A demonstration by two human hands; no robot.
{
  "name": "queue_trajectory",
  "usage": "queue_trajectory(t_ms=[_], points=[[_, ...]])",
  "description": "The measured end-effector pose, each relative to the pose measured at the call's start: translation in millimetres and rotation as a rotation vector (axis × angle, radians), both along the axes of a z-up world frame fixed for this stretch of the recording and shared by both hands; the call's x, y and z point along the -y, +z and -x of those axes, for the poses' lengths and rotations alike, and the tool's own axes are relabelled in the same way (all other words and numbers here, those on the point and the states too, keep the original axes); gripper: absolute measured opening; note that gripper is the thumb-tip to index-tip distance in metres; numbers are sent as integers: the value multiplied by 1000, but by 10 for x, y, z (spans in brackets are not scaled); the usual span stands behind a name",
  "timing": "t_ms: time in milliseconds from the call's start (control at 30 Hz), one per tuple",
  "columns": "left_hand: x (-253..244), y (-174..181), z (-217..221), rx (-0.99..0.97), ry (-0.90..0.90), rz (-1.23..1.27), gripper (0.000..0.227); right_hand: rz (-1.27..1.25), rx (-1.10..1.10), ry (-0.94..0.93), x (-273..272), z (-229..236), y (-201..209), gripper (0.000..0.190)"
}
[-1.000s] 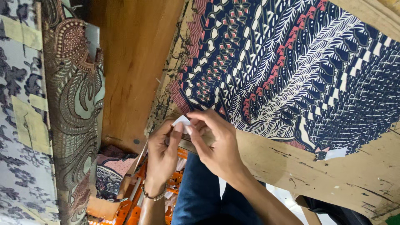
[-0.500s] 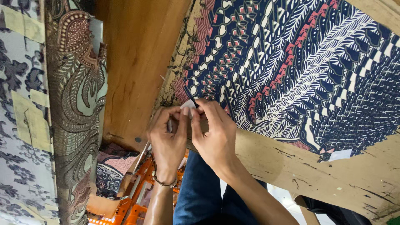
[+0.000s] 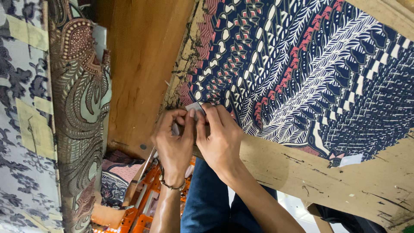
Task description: The person repeatedly picks up small white tags and attaches them to the edge of a patterned fabric laid on a wooden work surface. The person handles the tags one at a time, folding and pressing them onto the fabric edge.
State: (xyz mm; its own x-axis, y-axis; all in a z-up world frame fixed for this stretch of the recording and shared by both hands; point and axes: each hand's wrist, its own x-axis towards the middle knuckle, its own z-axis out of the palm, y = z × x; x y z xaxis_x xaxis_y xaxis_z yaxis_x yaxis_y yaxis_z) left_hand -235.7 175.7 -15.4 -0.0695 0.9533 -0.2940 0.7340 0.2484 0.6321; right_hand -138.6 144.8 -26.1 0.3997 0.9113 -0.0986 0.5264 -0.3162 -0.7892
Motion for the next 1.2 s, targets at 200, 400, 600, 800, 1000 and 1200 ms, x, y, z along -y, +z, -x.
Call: queue_trajectory(t_ms=[200,400,600,800,1000,1200], points=[[-19,43,-12,-13,27,43,15,77,-160,-27,44,-65,34,22],[26,14,74,28,18,51,18,56,-209,-102,153,-419,171,20],[169,-51,381,286,313,217,15,-25,-64,-245,-20,-1212,254,13],[241,-113,548,565,477,156,13,-254,367,-46,-844,-2222,120,16],[162,6,451,1014,449,236,26,-70,652,64,-1694,-2250,-320,37],[61,107,149,1249,448,324,54,74,863,85,-1903,-2067,-487,34]])
